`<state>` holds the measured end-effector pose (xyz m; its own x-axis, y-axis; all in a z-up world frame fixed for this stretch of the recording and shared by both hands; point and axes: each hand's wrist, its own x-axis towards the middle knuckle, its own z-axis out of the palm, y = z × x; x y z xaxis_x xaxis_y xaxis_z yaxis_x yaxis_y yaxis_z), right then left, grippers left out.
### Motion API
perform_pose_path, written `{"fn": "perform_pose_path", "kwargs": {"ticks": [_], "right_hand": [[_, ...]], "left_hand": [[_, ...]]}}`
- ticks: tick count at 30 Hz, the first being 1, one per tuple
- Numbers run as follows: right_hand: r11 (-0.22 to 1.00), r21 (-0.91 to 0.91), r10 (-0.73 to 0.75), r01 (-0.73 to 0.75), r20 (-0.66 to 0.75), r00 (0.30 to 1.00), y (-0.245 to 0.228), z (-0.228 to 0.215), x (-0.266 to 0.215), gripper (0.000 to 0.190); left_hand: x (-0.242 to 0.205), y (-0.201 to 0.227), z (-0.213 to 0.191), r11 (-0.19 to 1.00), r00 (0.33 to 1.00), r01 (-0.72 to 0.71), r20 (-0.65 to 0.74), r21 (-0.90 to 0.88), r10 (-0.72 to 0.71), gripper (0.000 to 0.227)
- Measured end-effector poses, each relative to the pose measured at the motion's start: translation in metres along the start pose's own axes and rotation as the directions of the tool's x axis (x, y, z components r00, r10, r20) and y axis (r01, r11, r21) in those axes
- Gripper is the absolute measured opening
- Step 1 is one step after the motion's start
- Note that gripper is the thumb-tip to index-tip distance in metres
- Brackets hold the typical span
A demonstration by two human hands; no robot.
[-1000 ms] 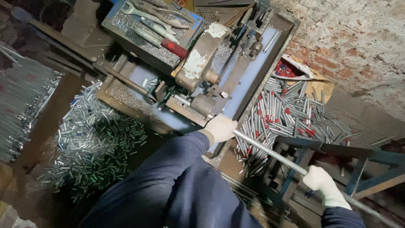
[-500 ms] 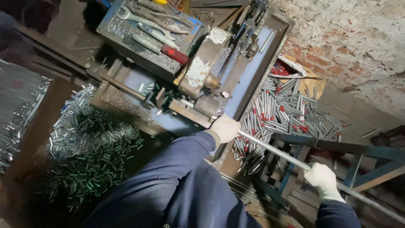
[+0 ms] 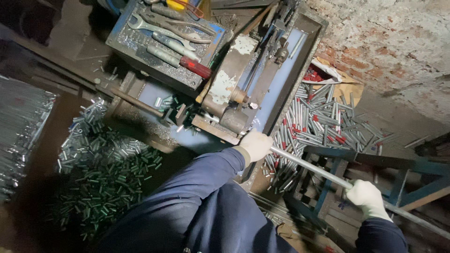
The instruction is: The person operates a manual metal cutting machine, feeding a long metal rod into the cutting mechanism and pulling the handle to cut it into smaller segments. The cut pieces fall into a collection area below the machine.
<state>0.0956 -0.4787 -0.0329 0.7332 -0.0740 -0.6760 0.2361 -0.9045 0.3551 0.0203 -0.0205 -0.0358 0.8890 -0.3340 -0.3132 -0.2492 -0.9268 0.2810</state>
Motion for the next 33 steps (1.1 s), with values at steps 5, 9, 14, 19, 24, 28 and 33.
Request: {"fn": "perform_pose_path", "kwargs": {"ticks": [5, 9, 14, 19, 24, 28, 33], "right_hand": [[0.998, 0.065, -0.009, 0.011, -0.036, 0.999, 0.000, -0.004, 0.010, 0.049], [0.969, 0.241, 0.023, 0.048, -0.283, 0.959, -0.011, -0.003, -0.014, 0.059], [0.994, 0.070, -0.022, 0.087, -0.639, 0.769, -0.052, 0.023, -0.038, 0.047], [1.000, -0.017, -0.029, 0.024, -0.689, 0.724, -0.062, 0.035, -0.039, 0.046], [0.991, 0.136, -0.004, 0.018, -0.106, 0.994, -0.060, -0.023, -0.063, 0.066], [0.978, 0.115, -0.175, 0.172, 0.022, 0.984, -0.030, 0.026, 0.035, 0.059], [0.985, 0.082, -0.161, 0.155, 0.077, 0.984, -0.055, -0.044, -0.032, 0.049]], "left_hand": [[-0.001, -0.005, -0.021, 0.999, 0.999, -0.006, 0.033, 0.034, 0.005, 0.034], [-0.013, -0.003, -0.052, 0.997, 0.998, 0.027, 0.062, -0.070, -0.022, 0.035], [-0.006, -0.011, -0.028, 1.000, 1.000, 0.008, 0.030, -0.021, -0.008, 0.032], [-0.019, -0.009, -0.018, 0.999, 1.000, 0.030, 0.002, 0.032, -0.030, 0.032], [-0.035, -0.003, -0.018, 1.000, 1.000, 0.010, 0.000, 0.012, -0.010, 0.031], [-0.033, -0.014, 0.023, 0.997, 0.945, -0.060, -0.325, -0.050, 0.041, 0.034], [-0.023, -0.015, 0.020, 0.997, 0.943, -0.075, -0.326, -0.012, 0.067, 0.029]]}}
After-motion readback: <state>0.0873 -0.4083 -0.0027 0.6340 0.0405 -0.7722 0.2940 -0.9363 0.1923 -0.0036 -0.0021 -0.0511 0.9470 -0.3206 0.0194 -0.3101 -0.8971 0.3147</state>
